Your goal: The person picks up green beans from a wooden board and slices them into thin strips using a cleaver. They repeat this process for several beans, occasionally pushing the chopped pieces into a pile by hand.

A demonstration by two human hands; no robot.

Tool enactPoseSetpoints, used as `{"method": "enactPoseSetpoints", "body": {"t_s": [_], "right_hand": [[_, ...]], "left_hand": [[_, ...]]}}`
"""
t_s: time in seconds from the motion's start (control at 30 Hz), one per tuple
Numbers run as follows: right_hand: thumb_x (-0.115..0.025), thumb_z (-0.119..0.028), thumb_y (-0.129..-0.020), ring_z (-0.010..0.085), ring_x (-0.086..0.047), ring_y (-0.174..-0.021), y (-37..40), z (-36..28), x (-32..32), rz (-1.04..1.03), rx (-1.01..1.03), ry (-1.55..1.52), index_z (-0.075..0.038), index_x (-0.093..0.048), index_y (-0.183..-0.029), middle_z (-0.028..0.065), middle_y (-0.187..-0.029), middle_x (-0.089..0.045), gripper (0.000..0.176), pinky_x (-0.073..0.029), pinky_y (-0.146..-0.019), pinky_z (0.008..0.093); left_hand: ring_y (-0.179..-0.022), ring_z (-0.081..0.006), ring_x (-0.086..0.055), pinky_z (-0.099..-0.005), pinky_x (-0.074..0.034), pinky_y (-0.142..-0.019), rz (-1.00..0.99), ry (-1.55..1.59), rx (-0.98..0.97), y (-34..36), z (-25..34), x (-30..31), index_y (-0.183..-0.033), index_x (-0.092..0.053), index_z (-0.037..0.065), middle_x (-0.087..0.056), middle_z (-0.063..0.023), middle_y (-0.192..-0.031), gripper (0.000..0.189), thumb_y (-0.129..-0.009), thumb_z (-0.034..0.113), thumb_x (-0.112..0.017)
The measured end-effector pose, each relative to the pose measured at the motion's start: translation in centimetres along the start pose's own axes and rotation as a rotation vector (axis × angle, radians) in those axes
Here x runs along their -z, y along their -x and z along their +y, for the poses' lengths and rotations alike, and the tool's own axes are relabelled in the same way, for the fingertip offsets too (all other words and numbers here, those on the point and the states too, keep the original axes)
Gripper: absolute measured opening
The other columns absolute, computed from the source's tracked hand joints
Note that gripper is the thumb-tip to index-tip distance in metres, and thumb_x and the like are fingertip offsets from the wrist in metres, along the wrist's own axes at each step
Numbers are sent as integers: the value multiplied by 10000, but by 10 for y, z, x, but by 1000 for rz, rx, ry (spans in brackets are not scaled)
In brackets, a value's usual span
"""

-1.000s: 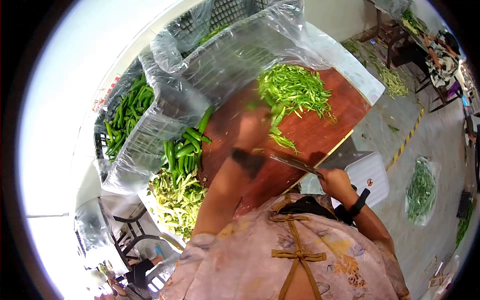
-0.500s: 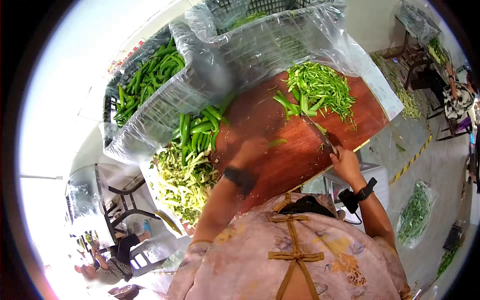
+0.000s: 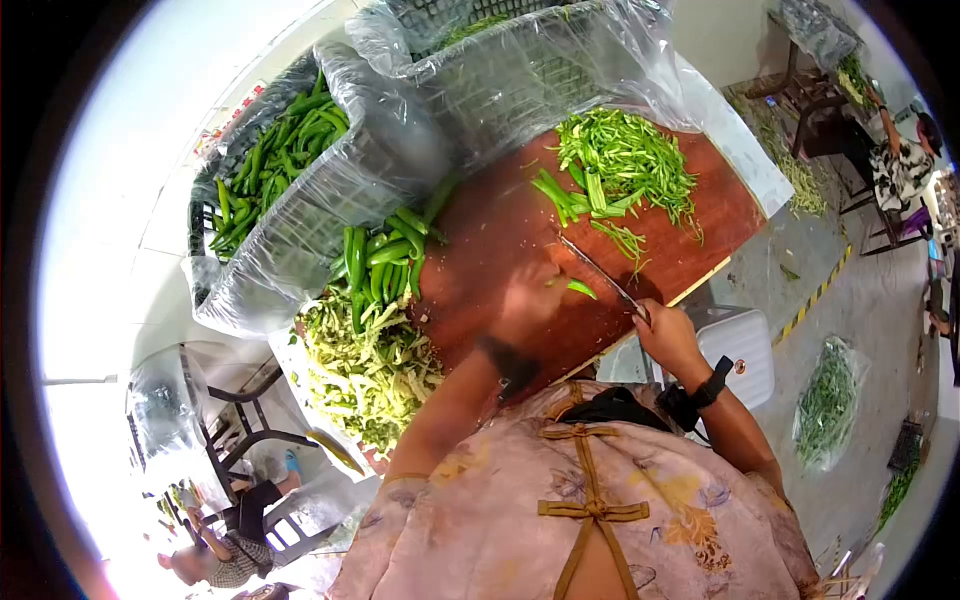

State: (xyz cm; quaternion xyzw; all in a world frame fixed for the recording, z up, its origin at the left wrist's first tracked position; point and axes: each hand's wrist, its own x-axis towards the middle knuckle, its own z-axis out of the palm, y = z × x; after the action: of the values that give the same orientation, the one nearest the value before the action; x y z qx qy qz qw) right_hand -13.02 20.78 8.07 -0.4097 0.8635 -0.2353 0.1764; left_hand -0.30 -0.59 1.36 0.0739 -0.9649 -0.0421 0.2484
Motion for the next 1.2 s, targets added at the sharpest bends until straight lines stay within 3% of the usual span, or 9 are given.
{"method": "enactPoseSetpoints", "body": {"t_s": [0.07, 0.13, 0.27, 0.33, 0.43, 0.57, 0.63, 0.73, 1.2], "right_hand": [[-557, -214, -828, 430, -567, -701, 0, 2, -3, 11, 4, 5, -37, -570, -877, 231, -712, -590, 183, -444, -627, 510], [-557, -211, -827, 429, -567, -693, 0, 3, -5, 18, 10, 8, -39, -570, -880, 232, -704, -589, 181, -445, -620, 512], [-562, -208, -823, 421, -574, -680, 0, 5, -7, 24, 9, 26, -38, -569, -881, 231, -692, -589, 179, -450, -610, 512], [-564, -206, -821, 418, -577, -679, 2, 6, -6, 29, 9, 23, -37, -568, -880, 229, -690, -591, 179, -453, -610, 510], [-567, -207, -819, 415, -581, -674, 1, 7, -7, 35, 17, 20, -38, -571, -876, 223, -685, -593, 178, -457, -609, 505], [-570, -211, -819, 410, -584, -666, 1, 8, -7, 24, -1, 50, -46, -581, -883, 216, -680, -596, 177, -463, -605, 499], [-569, -212, -820, 408, -584, -664, 2, 6, -7, 27, 0, 46, -48, -583, -885, 215, -677, -596, 177, -463, -602, 498], [-569, -215, -820, 407, -585, -661, 1, 6, -7, 24, -15, 38, -50, -587, -890, 214, -675, -595, 179, -464, -597, 494], [-512, -208, -859, 371, -600, -652, -1, -7, 5, -24, 100, 224, -34, -566, -971, 195, -704, -610, 214, -470, -591, 470]], "left_hand": [[-945, -264, -541, -374, -452, -792, -15, 98, -88, 7, 5, -4, -908, -624, 107, -573, -84, -989, 178, -759, 138, -531], [-939, -253, -540, -369, -446, -793, -173, 318, -121, -1, 17, 15, -955, -610, 90, -572, -86, -944, 223, -748, 111, -529], [-928, -251, -539, -369, -438, -798, -74, 229, -87, 1, 26, 4, -982, -601, 80, -570, -81, -927, 259, -736, 130, -537], [-945, -253, -537, -373, -435, -816, -190, 237, 28, -2, 30, 5, -996, -603, 60, -572, -81, -930, 274, -741, 130, -529], [-960, -258, -537, -375, -429, -845, -289, 172, -8, -9, 30, 9, -1025, -595, 47, -568, -90, -959, 286, -762, 121, -513], [-984, -263, -532, -385, -418, -875, -179, 124, -44, -11, 29, 3, -1048, -586, 42, -565, -97, -1013, 301, -770, 128, -510], [-1042, -266, -508, -398, -404, -906, -111, 122, 38, -10, 30, 5, -1063, -578, 41, -556, -99, -1089, 307, -777, 135, -517], [-1105, -269, -474, -403, -392, -931, -195, 153, 8, -9, 28, 7, -1077, -575, 42, -552, -89, -1134, 314, -781, 141, -538], [-1007, -263, -502, -387, -406, -892, -213, 277, 50, -14, 27, -2, -967, -603, 66, -558, -66, -1000, 230, -754, 151, -585]]}}
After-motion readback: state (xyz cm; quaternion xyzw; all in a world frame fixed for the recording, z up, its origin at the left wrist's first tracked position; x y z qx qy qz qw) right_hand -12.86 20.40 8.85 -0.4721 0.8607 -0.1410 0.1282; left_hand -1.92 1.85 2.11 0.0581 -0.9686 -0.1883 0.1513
